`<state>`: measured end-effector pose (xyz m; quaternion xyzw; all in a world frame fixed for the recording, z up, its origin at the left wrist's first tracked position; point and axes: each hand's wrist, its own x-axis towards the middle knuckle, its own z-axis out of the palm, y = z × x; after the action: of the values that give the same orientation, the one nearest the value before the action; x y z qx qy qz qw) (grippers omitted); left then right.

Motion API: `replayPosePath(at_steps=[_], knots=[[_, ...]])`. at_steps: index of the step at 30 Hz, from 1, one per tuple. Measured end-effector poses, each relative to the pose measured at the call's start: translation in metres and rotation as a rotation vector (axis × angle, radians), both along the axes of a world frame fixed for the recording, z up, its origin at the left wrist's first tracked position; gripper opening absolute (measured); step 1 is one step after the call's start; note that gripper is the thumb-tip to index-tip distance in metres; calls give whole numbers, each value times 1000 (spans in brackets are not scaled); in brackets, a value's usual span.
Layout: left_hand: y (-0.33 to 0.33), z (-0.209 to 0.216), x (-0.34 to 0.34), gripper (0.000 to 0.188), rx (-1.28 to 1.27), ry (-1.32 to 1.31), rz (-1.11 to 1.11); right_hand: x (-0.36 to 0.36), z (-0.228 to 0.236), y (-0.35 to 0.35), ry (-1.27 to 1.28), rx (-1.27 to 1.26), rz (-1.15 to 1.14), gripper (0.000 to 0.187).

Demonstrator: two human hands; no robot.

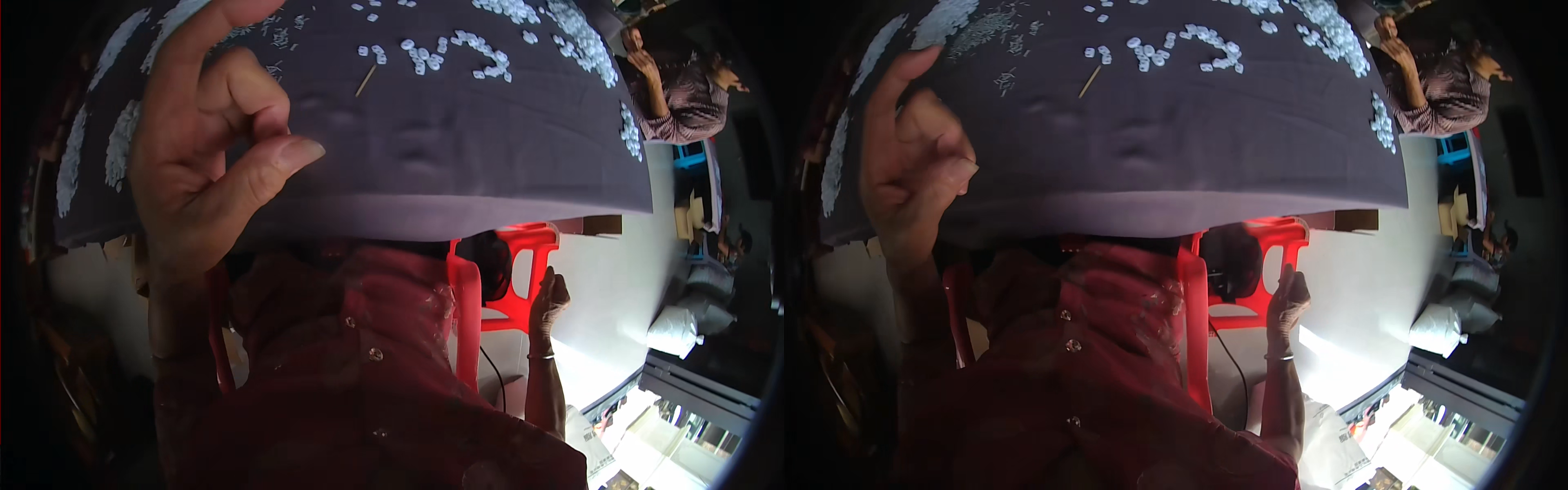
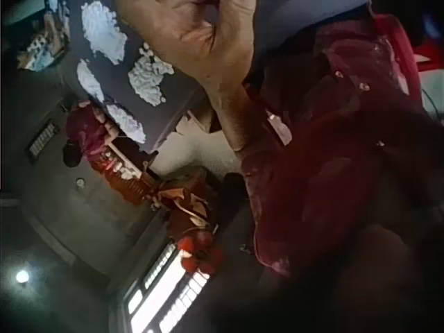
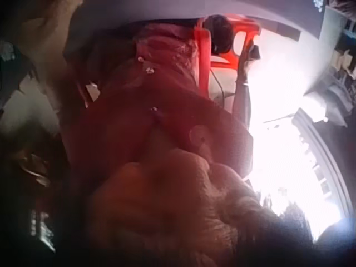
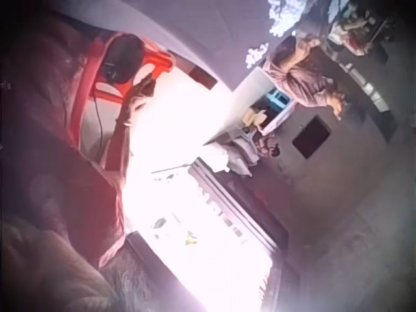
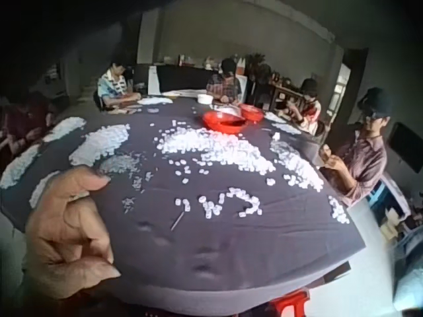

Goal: The person assembles plastic components by hand, inserting pins into the pieces and placing the assembled units onto the table.

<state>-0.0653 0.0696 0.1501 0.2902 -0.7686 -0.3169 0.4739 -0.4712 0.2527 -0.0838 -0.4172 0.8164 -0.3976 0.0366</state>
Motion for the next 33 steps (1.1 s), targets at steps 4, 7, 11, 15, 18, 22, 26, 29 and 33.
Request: replayPosePath(at_steps=[4, 7, 11, 15, 18, 22, 26, 29, 33], knots=[[0, -21, 23, 61, 73, 164, 127, 55, 95, -68, -23, -187, 162, 30], [-3, -44, 44, 52, 213, 212, 222, 79, 114, -117, -216, -354, 509, 10], [-21, -91, 68, 45, 402, 121, 323, 113, 117, -202, -244, -263, 668, 7], [-33, -126, 82, 42, 469, 111, 357, 138, 117, -277, 7, -218, 723, 9], [-37, -142, 77, 38, 430, 106, 413, 143, 107, -321, 81, -146, 742, 13], [-32, -151, 69, 32, 257, -65, 557, 142, 103, -352, 245, -19, 672, 16], [-34, -154, 74, 32, 260, -13, 540, 132, 94, -365, 327, -7, 643, 16], [-34, -152, 74, 31, 285, 3, 531, 128, 92, -366, 309, 10, 709, 15], [-34, -153, 74, 30, 285, -29, 529, 132, 99, -362, 229, 66, 756, 14]])
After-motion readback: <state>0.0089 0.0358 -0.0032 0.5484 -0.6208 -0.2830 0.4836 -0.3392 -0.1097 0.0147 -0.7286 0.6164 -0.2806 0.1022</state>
